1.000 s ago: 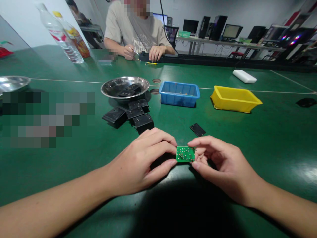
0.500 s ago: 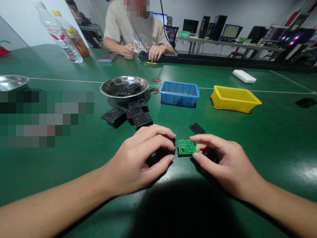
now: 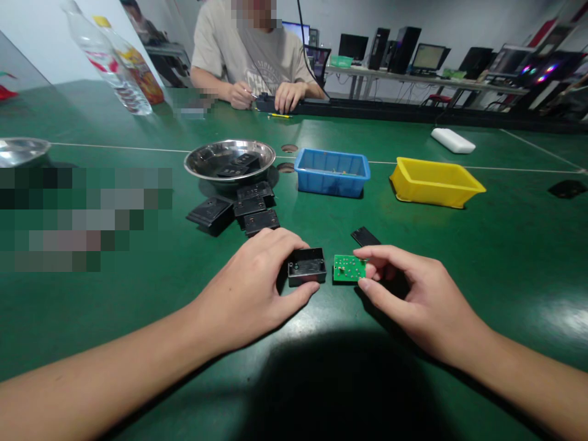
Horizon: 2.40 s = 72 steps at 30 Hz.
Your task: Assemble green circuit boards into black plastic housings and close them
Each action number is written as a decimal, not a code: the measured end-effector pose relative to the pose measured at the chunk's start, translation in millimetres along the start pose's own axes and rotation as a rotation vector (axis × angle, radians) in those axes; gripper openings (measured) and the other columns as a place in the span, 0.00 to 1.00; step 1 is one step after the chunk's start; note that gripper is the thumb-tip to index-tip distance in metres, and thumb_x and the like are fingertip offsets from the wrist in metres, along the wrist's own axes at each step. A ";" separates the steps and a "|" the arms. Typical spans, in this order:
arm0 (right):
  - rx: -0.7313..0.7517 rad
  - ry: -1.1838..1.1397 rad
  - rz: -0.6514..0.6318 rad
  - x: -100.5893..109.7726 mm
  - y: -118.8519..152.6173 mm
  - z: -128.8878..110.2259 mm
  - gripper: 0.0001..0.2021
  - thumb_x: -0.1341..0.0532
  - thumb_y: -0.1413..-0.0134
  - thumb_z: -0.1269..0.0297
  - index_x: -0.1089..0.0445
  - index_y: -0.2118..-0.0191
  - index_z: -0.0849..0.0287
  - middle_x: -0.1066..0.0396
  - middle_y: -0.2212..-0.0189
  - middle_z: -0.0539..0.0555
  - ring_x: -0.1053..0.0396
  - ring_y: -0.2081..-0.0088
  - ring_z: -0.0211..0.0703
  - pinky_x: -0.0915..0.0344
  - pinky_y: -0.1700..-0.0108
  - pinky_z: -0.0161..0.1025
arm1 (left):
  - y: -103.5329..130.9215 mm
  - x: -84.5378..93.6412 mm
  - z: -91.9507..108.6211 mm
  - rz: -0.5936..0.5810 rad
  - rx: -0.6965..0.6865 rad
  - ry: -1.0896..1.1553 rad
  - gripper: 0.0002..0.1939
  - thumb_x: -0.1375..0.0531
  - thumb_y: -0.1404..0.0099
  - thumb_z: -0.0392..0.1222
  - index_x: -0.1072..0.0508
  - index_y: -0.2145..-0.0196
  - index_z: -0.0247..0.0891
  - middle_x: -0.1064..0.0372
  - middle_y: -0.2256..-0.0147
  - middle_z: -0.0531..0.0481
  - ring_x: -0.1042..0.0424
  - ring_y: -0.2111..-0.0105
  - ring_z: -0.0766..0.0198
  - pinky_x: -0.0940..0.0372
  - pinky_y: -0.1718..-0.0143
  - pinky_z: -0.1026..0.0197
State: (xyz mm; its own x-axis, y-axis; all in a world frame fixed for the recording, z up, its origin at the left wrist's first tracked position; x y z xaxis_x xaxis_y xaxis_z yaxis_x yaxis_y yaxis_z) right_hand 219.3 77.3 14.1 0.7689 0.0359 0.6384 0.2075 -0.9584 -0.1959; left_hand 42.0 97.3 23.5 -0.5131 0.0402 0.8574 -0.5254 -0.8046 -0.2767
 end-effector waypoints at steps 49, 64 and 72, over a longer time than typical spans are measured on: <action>0.099 0.217 -0.017 -3.8 -0.2 -8.8 0.08 0.36 0.48 0.70 0.32 0.61 0.54 0.30 0.70 0.48 0.33 0.68 0.40 0.38 0.65 0.35 | 0.8 -5.0 12.1 -0.117 -0.082 0.067 0.13 0.38 0.36 0.44 0.31 0.54 0.40 0.28 0.59 0.49 0.29 0.60 0.58 0.35 0.57 0.58; 0.095 0.046 -0.022 -0.7 1.1 -7.9 0.06 0.38 0.45 0.72 0.30 0.62 0.55 0.28 0.72 0.46 0.31 0.71 0.36 0.36 0.67 0.32 | 2.4 -3.7 13.0 -0.089 -0.113 0.079 0.17 0.43 0.32 0.40 0.34 0.46 0.41 0.30 0.52 0.45 0.29 0.52 0.57 0.33 0.48 0.56; 0.072 0.029 -0.008 1.0 0.4 -6.3 0.05 0.38 0.44 0.74 0.28 0.64 0.56 0.27 0.72 0.47 0.30 0.72 0.36 0.36 0.68 0.32 | 4.4 -5.0 19.8 -0.096 -0.210 0.071 0.17 0.46 0.30 0.34 0.30 0.46 0.44 0.36 0.45 0.44 0.33 0.46 0.58 0.36 0.43 0.56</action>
State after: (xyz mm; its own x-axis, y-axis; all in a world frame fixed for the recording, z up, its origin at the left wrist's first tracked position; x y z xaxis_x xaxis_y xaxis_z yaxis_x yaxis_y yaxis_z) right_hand 216.3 75.2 19.4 0.7492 0.0347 0.6614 0.2575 -0.9353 -0.2427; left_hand 55.7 81.9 26.5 -0.4968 0.1579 0.8534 -0.6996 -0.6547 -0.2861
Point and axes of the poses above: each hand's wrist, its own y-axis away from the middle knuckle, its own x-axis out of the back of the hand, z = x × y, the point moved 9 cm from there along -y, towards the middle knuckle
